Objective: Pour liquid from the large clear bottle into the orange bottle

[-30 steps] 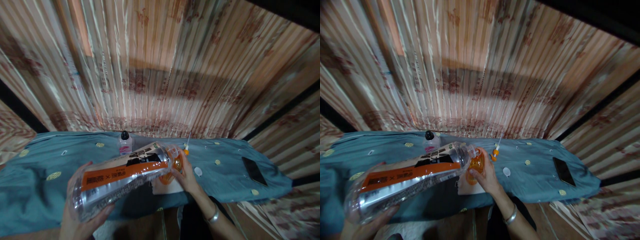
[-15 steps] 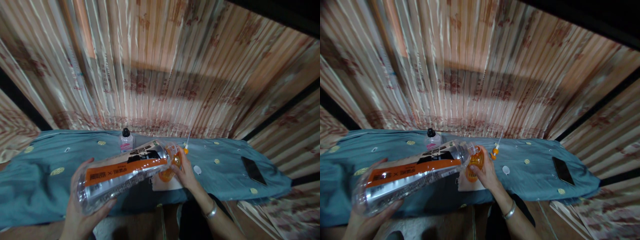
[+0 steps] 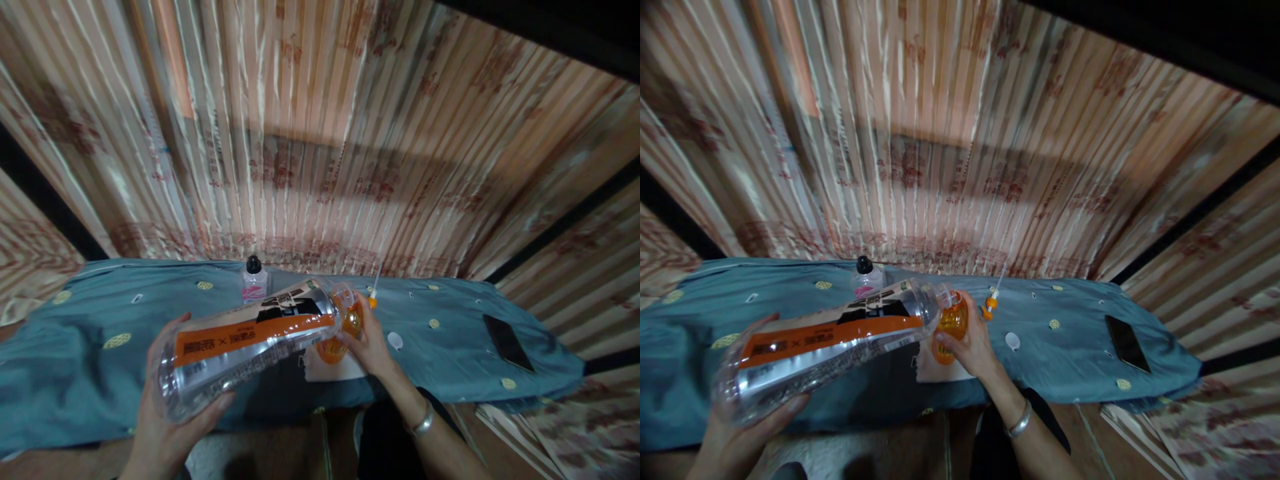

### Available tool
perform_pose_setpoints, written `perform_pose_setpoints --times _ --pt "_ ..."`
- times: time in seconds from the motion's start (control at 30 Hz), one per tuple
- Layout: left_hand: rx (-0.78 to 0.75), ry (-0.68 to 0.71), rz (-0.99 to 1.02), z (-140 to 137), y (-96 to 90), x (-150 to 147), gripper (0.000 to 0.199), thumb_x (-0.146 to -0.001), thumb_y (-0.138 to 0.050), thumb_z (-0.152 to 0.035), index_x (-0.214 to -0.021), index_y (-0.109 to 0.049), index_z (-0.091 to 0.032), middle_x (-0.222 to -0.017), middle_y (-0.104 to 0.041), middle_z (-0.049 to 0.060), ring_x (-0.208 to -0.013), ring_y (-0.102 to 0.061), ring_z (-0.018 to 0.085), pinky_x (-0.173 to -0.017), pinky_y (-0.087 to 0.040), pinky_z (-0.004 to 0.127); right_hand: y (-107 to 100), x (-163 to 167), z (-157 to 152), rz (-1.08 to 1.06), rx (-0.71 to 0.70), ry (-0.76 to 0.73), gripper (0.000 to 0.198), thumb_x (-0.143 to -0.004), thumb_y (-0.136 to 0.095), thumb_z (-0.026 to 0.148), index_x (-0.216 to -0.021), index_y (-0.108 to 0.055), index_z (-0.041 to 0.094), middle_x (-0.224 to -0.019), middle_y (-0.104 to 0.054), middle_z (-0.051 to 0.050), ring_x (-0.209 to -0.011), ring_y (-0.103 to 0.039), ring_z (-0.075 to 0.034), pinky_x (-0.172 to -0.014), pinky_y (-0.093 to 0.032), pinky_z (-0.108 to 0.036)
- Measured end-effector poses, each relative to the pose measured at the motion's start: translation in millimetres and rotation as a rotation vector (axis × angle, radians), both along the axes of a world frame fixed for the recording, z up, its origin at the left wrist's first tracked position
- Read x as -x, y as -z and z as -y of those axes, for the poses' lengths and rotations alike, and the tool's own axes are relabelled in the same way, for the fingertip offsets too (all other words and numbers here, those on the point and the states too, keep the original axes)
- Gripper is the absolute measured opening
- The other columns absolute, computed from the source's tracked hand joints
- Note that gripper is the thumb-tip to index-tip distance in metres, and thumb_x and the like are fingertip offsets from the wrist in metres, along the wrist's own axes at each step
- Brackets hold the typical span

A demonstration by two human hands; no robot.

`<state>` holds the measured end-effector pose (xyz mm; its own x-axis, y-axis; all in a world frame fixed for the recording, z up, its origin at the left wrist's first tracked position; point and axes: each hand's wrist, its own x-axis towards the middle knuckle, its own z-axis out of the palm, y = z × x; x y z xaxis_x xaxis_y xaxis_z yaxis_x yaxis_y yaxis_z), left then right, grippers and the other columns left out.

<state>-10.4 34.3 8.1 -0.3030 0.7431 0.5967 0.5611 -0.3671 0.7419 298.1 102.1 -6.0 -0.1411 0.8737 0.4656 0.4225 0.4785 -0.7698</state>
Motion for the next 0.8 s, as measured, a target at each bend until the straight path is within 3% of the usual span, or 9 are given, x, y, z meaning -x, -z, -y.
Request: perform_pose_setpoints --times 0.17,0.33,0.47,0.63,0.8 --pt "0.046 -0.002 0.058 -1 0.2 3 0.090 -0.052 -0.074 -0.062 -0.132 -0.046 -0.029 -0.137 -0.051 0.013 -0.116 -0.055 0.041 -0.095 -0.043 0.069 -1 2 0 -0.028 0.036 0.003 0.084 -0.071 -0.074 0.056 -0.138 -0.035 0.022 -0.126 -0.061 -0.010 -0.117 -0.059 -0.031 -0.096 -0.049 -0.042" --pt "0.085 0.031 0.070 2 -13.4 -5 0.097 -0.051 -0.075 -0.065 -0.135 -0.041 -0.029 -0.135 -0.051 0.011 -0.105 -0.061 0.034 -0.083 -0.056 0.054 -2 3 1 -0.015 0.005 0.003 0.080 -0.073 -0.073 0.051 -0.137 -0.035 0.022 -0.126 -0.061 -0.010 -0.117 -0.059 -0.030 -0.099 -0.047 -0.042" --pt "0.156 -0.005 0.151 4 -19.0 -11 0.100 -0.053 -0.071 -0.070 -0.136 -0.040 -0.024 -0.140 -0.046 0.012 -0.118 -0.053 0.035 -0.102 -0.042 0.058 -1 3 1 -0.009 0.012 0.013 0.079 -0.073 -0.073 0.051 -0.137 -0.035 0.022 -0.127 -0.061 -0.010 -0.116 -0.059 -0.030 -0.099 -0.047 -0.042" --pt "0.118 0.018 0.128 -1 -4.8 3 0.094 -0.047 -0.078 -0.062 -0.130 -0.046 -0.032 -0.134 -0.052 0.008 -0.111 -0.059 0.034 -0.092 -0.050 0.057 1 2 2 0.002 0.040 0.024 0.082 -0.072 -0.074 0.048 -0.139 -0.034 0.021 -0.127 -0.061 -0.011 -0.117 -0.059 -0.030 -0.099 -0.049 -0.042" --pt "0.099 -0.019 0.074 -3 -1.9 5 0.085 -0.056 -0.073 -0.060 -0.130 -0.048 -0.028 -0.134 -0.054 0.010 -0.117 -0.057 0.034 -0.097 -0.047 0.054 1 2 2 0.014 0.035 0.044 0.084 -0.071 -0.076 0.047 -0.139 -0.033 0.022 -0.129 -0.061 -0.011 -0.119 -0.058 -0.032 -0.100 -0.049 -0.044"
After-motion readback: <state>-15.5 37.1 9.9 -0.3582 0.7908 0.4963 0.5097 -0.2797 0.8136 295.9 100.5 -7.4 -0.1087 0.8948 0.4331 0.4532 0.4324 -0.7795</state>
